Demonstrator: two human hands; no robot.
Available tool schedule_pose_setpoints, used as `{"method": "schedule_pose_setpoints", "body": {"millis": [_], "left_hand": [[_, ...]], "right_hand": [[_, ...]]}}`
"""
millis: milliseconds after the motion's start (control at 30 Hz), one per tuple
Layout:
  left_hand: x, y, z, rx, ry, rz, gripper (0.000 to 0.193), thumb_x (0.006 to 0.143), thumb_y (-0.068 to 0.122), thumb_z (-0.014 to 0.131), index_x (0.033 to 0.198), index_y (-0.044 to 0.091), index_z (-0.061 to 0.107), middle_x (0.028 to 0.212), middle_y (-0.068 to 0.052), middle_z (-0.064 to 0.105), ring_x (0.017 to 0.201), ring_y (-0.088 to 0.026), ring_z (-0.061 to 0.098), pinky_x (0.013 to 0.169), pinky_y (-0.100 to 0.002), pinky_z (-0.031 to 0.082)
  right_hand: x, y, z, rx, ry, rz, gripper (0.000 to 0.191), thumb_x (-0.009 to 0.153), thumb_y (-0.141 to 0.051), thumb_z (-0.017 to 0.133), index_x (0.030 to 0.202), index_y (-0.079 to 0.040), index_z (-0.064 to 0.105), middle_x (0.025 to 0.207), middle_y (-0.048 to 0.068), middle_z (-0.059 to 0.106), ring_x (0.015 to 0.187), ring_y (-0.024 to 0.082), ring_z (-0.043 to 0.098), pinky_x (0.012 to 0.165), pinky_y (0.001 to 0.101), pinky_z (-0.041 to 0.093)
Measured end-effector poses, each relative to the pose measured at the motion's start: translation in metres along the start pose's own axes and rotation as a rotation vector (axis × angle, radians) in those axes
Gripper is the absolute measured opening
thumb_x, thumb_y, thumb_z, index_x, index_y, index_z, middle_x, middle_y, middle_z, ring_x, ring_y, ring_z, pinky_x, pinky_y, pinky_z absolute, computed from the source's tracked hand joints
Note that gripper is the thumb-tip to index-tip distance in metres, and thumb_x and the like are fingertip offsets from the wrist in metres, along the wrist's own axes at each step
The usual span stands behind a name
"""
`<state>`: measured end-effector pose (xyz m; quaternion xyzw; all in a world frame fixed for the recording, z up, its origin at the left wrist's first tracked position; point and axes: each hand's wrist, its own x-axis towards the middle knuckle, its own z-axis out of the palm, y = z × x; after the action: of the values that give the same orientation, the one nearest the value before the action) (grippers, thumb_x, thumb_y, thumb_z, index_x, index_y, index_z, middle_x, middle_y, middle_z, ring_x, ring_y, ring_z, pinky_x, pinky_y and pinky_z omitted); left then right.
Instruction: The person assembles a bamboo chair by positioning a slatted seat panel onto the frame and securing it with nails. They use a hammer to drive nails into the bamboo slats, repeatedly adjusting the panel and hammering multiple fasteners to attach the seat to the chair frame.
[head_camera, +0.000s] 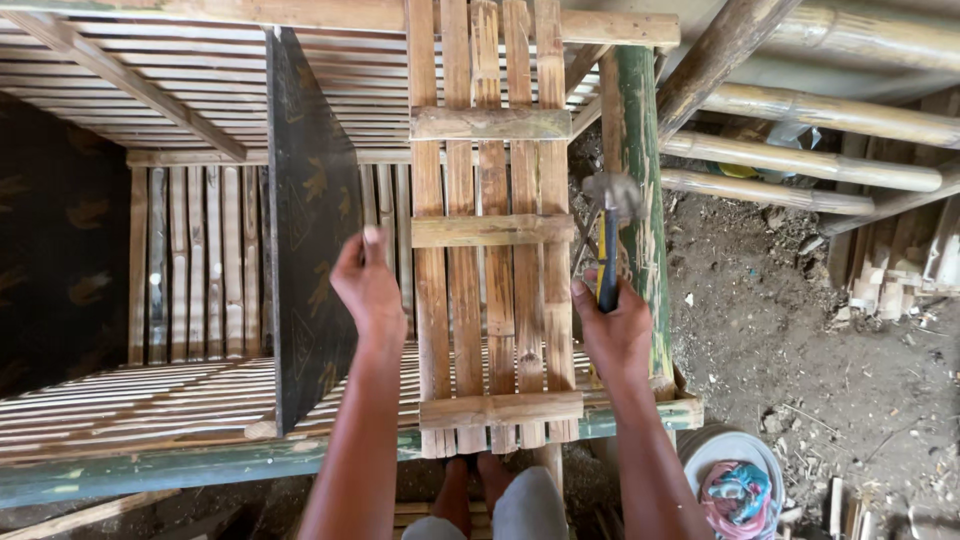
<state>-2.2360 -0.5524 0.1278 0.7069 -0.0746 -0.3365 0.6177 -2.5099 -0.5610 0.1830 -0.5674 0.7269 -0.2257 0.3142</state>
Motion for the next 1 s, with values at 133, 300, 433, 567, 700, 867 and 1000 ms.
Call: {"method": "schedule_pose_setpoints", "body": {"millis": [133,300,433,567,700,867,1000], "left_hand": [[0.04,0.028,0.061,-0.039,-0.098,0.177,0.021,0.094,0.008,0.072,0.113,0.001,0.076,0.103,-0.007,0.078,0.09,-0.011,0.07,0.081,-0.026,0.057],[0.104,0.058,0.192,-0.014,-0.168,0.129,0.021,0.088,0.005,0.071,0.108,0.006,0.077,0.096,-0.005,0.078,0.072,-0.015,0.071,0.062,-0.03,0.058],[0.151,0.064,0.265,-0.132,-0.043,0.325,0.012,0.084,0.0,0.076,0.095,0.002,0.081,0.091,-0.013,0.082,0.076,-0.017,0.073,0.073,-0.032,0.06],[0.177,0.057,0.289,0.128,0.016,0.333,0.013,0.085,0.002,0.075,0.096,0.007,0.08,0.093,-0.009,0.08,0.078,-0.016,0.075,0.075,-0.032,0.061],[0.174,0.05,0.287,0.388,0.171,0.655,0.01,0.082,0.003,0.077,0.088,0.01,0.08,0.09,-0.007,0.075,0.083,-0.021,0.07,0.092,-0.043,0.05],[0.159,0.049,0.284,0.427,0.139,0.75,0.005,0.084,0.01,0.078,0.089,0.01,0.078,0.089,-0.009,0.07,0.089,-0.032,0.059,0.083,-0.043,0.048],[0.16,0.046,0.288,0.594,0.156,0.755,0.005,0.085,0.01,0.075,0.087,0.013,0.079,0.087,-0.006,0.071,0.084,-0.03,0.058,0.078,-0.042,0.048]], "right_hand": [[0.024,-0.042,-0.024,0.282,-0.196,-0.007,0.03,0.098,-0.014,0.064,0.117,0.007,0.055,0.068,0.001,0.053,0.047,0.01,0.046,0.038,0.0302,0.04],[0.07,-0.096,-0.033,0.501,-0.287,-0.445,0.041,0.104,-0.014,0.051,0.139,0.005,0.04,0.088,0.0,0.056,0.059,0.007,0.055,0.046,0.0264,0.052],[0.102,-0.111,-0.03,0.37,-0.424,-0.084,0.034,0.107,-0.023,0.048,0.122,0.008,0.047,0.064,0.003,0.052,0.046,0.01,0.05,0.037,0.0282,0.047],[0.141,-0.112,-0.023,0.367,-0.472,-0.237,0.034,0.104,-0.027,0.046,0.122,0.001,0.051,0.059,0.002,0.05,0.04,0.01,0.048,0.033,0.028,0.044],[0.177,-0.118,-0.014,0.296,-0.542,-0.172,0.03,0.106,-0.03,0.044,0.122,-0.006,0.051,0.066,-0.001,0.052,0.049,0.008,0.051,0.041,0.0271,0.048],[0.2,-0.125,0.008,0.247,-0.394,-0.185,0.032,0.105,-0.033,0.045,0.118,-0.005,0.055,0.066,0.003,0.054,0.047,0.013,0.051,0.04,0.0335,0.043],[0.219,-0.124,0.028,-0.043,-0.307,-0.249,0.037,0.109,-0.037,0.043,0.106,-0.003,0.056,0.064,0.008,0.061,0.051,0.018,0.062,0.048,0.0373,0.049]]}}
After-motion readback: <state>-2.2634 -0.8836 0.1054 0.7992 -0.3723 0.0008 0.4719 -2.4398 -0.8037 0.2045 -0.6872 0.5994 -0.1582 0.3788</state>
